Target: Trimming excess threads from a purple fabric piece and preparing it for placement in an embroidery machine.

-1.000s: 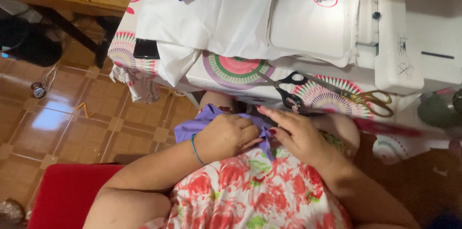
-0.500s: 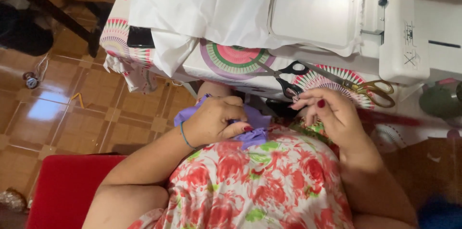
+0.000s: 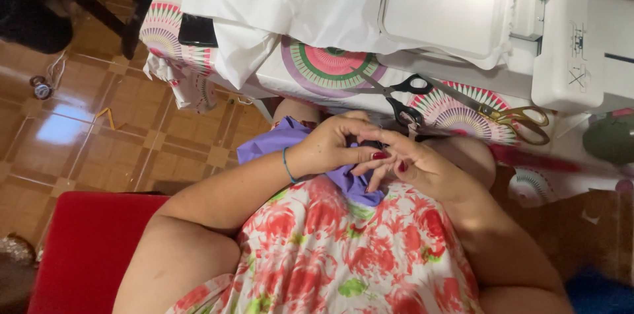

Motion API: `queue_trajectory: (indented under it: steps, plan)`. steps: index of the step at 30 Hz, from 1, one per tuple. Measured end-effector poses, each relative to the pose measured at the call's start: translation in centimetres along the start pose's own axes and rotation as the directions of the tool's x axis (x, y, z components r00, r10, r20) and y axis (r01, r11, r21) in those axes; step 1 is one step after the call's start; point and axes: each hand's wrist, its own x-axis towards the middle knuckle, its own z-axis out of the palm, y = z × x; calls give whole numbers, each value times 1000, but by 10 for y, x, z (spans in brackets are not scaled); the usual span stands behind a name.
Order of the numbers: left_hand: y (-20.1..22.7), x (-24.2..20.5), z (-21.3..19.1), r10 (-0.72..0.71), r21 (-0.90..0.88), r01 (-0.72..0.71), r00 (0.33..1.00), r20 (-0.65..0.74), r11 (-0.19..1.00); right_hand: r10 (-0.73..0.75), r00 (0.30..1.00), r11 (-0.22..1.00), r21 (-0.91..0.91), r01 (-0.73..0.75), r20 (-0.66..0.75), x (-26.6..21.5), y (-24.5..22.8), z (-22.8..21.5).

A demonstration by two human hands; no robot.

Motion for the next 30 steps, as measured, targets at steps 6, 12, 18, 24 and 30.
queue_trajectory:
  steps: [6, 12, 18, 24, 30]
  plan:
    - [6, -2, 0, -11, -38, 11, 1000, 10, 999, -7, 999, 986, 167, 12, -32, -2, 17, 0]
    - [25, -3, -18, -51, -60, 48, 998, -46, 997, -51, 927, 982, 149, 114, -373, -4, 25, -18]
    - [48, -6, -23, -100, -103, 86, 985, -139, 991, -368, 596, 926, -223, 305, -714, 4, -5, -12]
    - [57, -11, -14, -135, -125, 108, 963, -235, 986, -392, 860, 516, -852, -88, -326, -2, -6, 6]
    - [71, -8, -30, -86, -93, 67, 972, -218, 993, 62, 998, 616, -786, -55, -21, 5, 29, 1]
